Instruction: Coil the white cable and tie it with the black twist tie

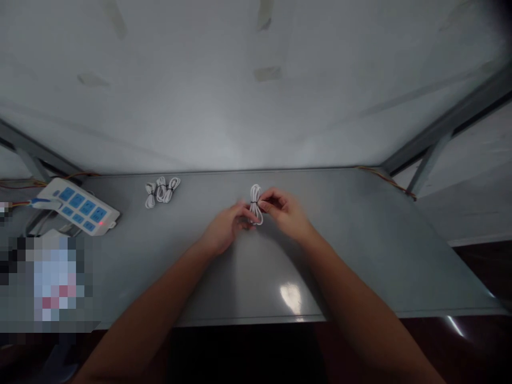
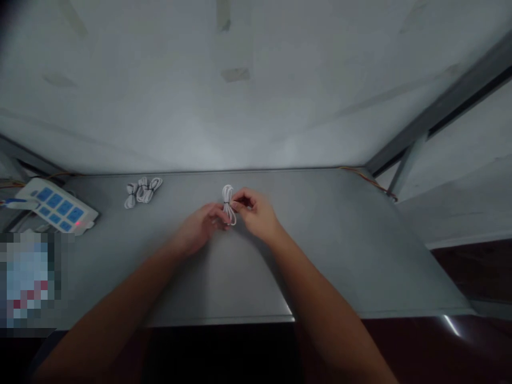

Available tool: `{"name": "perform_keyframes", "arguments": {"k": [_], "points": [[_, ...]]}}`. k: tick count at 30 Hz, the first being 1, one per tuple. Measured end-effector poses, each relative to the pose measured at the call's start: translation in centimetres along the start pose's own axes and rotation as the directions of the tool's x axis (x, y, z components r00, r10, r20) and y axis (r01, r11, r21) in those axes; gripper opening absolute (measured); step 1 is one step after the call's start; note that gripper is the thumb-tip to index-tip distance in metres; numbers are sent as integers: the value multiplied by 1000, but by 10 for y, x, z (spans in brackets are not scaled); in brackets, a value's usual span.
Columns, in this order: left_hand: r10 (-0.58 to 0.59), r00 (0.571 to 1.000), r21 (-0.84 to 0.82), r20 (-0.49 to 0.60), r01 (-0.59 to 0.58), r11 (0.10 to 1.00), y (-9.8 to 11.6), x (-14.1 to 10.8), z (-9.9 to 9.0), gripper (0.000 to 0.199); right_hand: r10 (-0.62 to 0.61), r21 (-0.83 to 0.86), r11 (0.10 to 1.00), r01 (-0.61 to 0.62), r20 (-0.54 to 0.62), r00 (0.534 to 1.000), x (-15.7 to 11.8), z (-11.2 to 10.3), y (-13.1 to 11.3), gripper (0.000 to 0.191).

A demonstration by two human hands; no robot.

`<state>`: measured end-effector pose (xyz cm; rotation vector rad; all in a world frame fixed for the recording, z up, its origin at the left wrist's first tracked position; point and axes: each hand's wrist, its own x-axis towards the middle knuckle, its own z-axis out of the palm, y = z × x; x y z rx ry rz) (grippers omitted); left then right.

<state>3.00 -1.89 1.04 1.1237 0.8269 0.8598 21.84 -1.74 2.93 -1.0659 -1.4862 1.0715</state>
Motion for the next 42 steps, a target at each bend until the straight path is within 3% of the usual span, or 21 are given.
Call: {"name": "perform_keyframes", "arguments": {"k": [3, 7, 14, 21, 26, 29, 32, 36, 39, 42], "points": [[-7, 999, -35, -49, 5, 999, 0, 0, 3, 34, -2, -30, 1000, 2, -4, 1000, 0, 5, 6, 10], [51, 996, 2, -77, -51, 999, -7, 1, 6, 63, 0, -42, 999, -4, -105, 994, 0, 13, 14, 9], [145, 969, 236, -199, -96, 967, -12, -2, 3, 36, -119, -155, 982, 112, -37, 992, -3, 22, 9, 8], [20, 973, 31, -230, -13, 999, -19, 3, 2, 40, -189, -294, 937, 187, 24, 982, -6, 20, 6, 10], [-35, 991, -47, -130, 29, 998, -5, 6, -7, 42, -229, -326, 911, 252, 108, 967, -4, 16, 8, 13], [36, 996, 93, -80, -28, 995, 3, 6, -13, 42, -159, -286, 942, 174, 76, 984, -1, 14, 12, 9], [145, 986, 300, -81, -115, 947, 7, 4, -16, 32, 1, -154, 988, 2, 20, 1000, 1, 12, 15, 7], [365, 928, 529, -78, -271, 804, 8, 4, -18, 17, 237, 88, 966, -243, 78, 968, 2, 9, 14, 20], [396, 915, 535, -81, -295, 792, 7, 3, -17, 7, 323, 280, 894, -349, 136, 937, 1, 10, 11, 25], [370, 926, 465, -79, -294, 835, 7, 1, -14, 16, 345, 401, 835, -377, 152, 926, 1, 12, 10, 25]]}}
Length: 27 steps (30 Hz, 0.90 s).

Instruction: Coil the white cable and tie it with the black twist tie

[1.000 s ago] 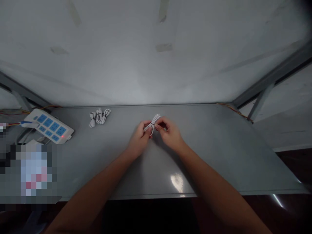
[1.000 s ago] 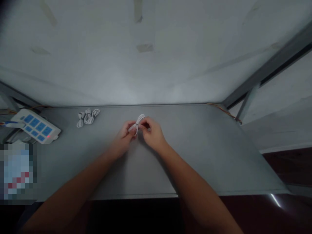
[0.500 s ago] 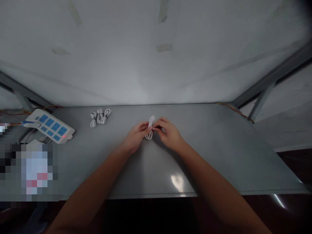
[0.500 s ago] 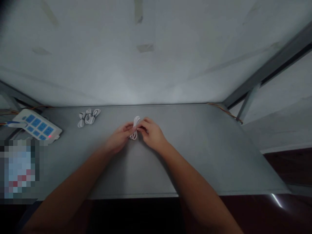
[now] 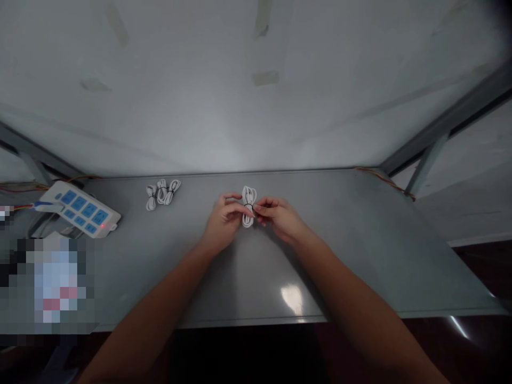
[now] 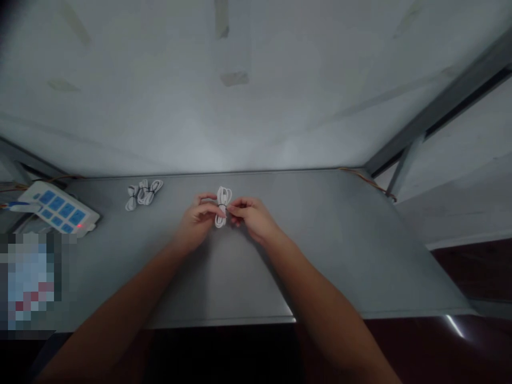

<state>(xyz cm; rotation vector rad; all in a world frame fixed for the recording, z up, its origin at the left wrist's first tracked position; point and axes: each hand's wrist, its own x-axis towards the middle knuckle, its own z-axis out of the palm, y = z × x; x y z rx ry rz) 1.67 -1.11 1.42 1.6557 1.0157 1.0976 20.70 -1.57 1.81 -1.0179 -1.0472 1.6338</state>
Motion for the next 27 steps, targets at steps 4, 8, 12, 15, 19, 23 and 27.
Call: {"name": "perform_keyframes", "arguments": {"k": [4, 8, 12, 15, 19, 23, 27], "points": [[-81, 996, -129, 45, 86, 988, 0, 0, 3, 16, -46, -26, 999, 46, -10, 999, 2, -2, 2, 25], [-242, 968, -315, 61, 249, 916, -5, 1, 7, 20, -202, -327, 926, 191, 1, 979, 3, -6, 1, 17], [-286, 958, -345, 2, 270, 899, -10, 3, 11, 38, -367, -560, 763, 324, 38, 929, 3, -5, 2, 9], [-256, 966, -315, -21, 237, 919, -10, 4, 9, 45, -324, -524, 803, 284, 15, 946, 3, -2, 5, 11], [-131, 991, -139, 3, 130, 982, -6, 4, 3, 39, -52, -218, 975, 48, -15, 999, 3, -1, 3, 20], [72, 997, 155, 22, -75, 985, -4, 2, -2, 23, 190, 48, 981, -190, 12, 982, 2, -3, -4, 18], [223, 975, 301, 7, -215, 929, -12, 1, -1, 18, 244, -4, 970, -244, -11, 970, 1, -7, -4, 14]]}}
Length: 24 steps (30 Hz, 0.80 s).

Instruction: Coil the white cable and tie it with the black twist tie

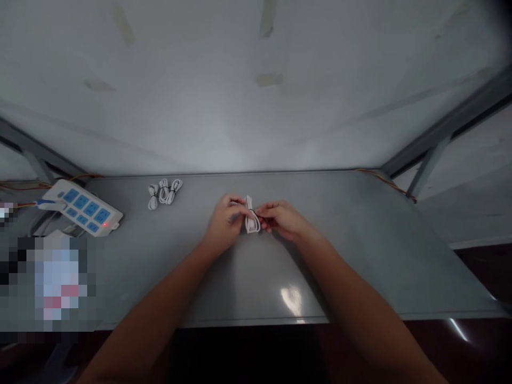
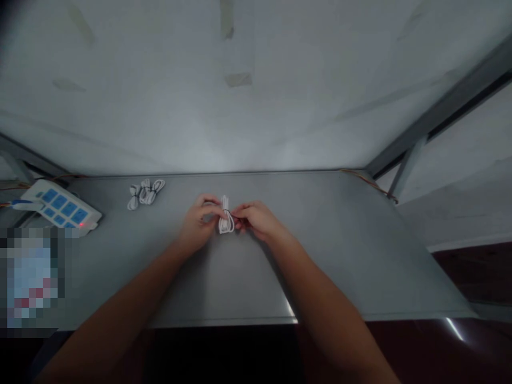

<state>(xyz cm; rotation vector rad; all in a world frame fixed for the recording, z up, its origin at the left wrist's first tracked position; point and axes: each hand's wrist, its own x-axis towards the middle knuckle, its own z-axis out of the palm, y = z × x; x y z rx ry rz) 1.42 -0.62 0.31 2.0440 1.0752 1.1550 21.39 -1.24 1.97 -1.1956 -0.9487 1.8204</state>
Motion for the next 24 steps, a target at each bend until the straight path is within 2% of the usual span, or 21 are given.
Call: {"name": "perform_keyframes", "arguments": {"k": [2, 6, 8, 10, 13, 16, 19, 21, 24], "points": [[-42, 999, 8, -19, 42, 999, -5, 0, 4, 24, -26, -77, 997, 23, -36, 999, 3, -2, 4, 15], [-252, 968, -99, -2, 251, 963, -9, 2, 10, 19, -132, -129, 984, 121, -78, 988, 16, -3, 15, 21], [-376, 926, -213, 25, 372, 903, -8, 4, 12, 13, -204, -137, 972, 190, -98, 974, 24, -3, 20, 25], [-483, 873, -299, 70, 481, 824, -6, 6, 14, 17, -287, -197, 945, 261, -117, 951, 31, -3, 24, 25], [-558, 829, -281, 48, 547, 788, -7, 7, 13, 29, -414, -379, 861, 340, -130, 901, 36, -3, 26, 19], [-567, 819, -126, -84, 556, 821, -11, 7, 10, 30, -510, -600, 713, 363, -89, 855, 31, -8, 22, 19], [-531, 827, 0, -185, 540, 842, -14, 8, 9, 26, -578, -813, 488, 317, -29, 815, 24, -17, 18, 37], [-489, 852, 27, -184, 502, 864, -14, 9, 10, 25, -603, -908, 320, 271, 26, 797, 22, -22, 18, 49], [-404, 907, 104, -121, 416, 903, -15, 11, 7, 24, -552, -970, 133, 205, 100, 828, 22, -27, 20, 59]]}}
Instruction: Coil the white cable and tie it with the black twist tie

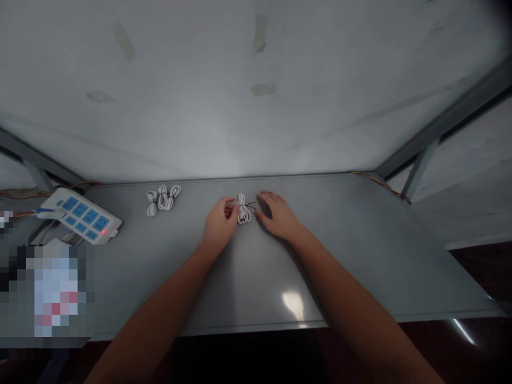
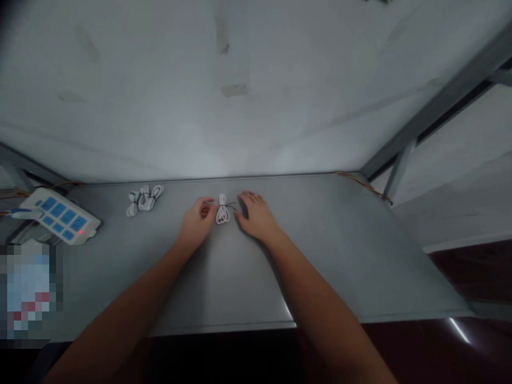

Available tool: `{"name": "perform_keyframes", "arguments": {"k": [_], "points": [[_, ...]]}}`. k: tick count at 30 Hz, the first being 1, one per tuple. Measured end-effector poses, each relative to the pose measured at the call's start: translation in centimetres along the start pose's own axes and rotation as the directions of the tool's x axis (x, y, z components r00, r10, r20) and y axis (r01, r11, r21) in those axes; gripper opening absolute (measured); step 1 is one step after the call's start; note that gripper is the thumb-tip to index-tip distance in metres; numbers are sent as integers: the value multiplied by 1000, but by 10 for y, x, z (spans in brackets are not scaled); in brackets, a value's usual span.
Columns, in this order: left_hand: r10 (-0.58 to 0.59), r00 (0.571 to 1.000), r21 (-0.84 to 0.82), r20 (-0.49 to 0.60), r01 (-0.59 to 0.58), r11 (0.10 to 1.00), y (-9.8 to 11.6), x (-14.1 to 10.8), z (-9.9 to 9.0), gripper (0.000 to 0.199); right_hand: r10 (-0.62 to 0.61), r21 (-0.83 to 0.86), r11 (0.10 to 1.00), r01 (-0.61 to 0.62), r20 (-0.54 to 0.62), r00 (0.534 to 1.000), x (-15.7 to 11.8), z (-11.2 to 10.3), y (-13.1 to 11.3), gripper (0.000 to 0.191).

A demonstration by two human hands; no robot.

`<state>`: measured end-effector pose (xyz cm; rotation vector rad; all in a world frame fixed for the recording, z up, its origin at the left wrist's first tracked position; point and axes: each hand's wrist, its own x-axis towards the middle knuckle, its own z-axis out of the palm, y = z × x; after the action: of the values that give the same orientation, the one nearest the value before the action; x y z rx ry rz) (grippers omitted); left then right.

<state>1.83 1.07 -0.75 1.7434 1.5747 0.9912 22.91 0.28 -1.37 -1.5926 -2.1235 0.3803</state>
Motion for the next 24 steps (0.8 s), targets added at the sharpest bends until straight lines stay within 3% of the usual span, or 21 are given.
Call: {"name": "perform_keyframes", "arguments": {"k": [2, 5, 9, 13, 17, 24], "points": [[119, 992, 133, 48, -125, 983, -5, 2, -5, 26, 0, -83, 997, 5, 62, 998, -1, 0, 0, 63], [265, 953, 379, 146, -301, 875, -19, 6, -14, 36, 31, -163, 987, -11, 121, 992, -4, -4, 0, 71], [218, 953, 592, 211, -302, 747, -35, 8, -19, 50, 89, -230, 972, -56, 135, 987, -5, -7, 1, 75], [207, 942, 613, 263, -329, 718, -39, 8, -22, 54, 127, -261, 960, -97, 99, 987, -3, -3, 2, 62], [227, 927, 578, 297, -364, 730, -41, 10, -27, 56, 127, -286, 953, -98, 83, 989, -2, 2, 2, 64], [206, 938, 604, 279, -338, 722, -40, 9, -23, 54, 126, -304, 948, -95, 84, 989, -3, 2, 1, 64]]}}
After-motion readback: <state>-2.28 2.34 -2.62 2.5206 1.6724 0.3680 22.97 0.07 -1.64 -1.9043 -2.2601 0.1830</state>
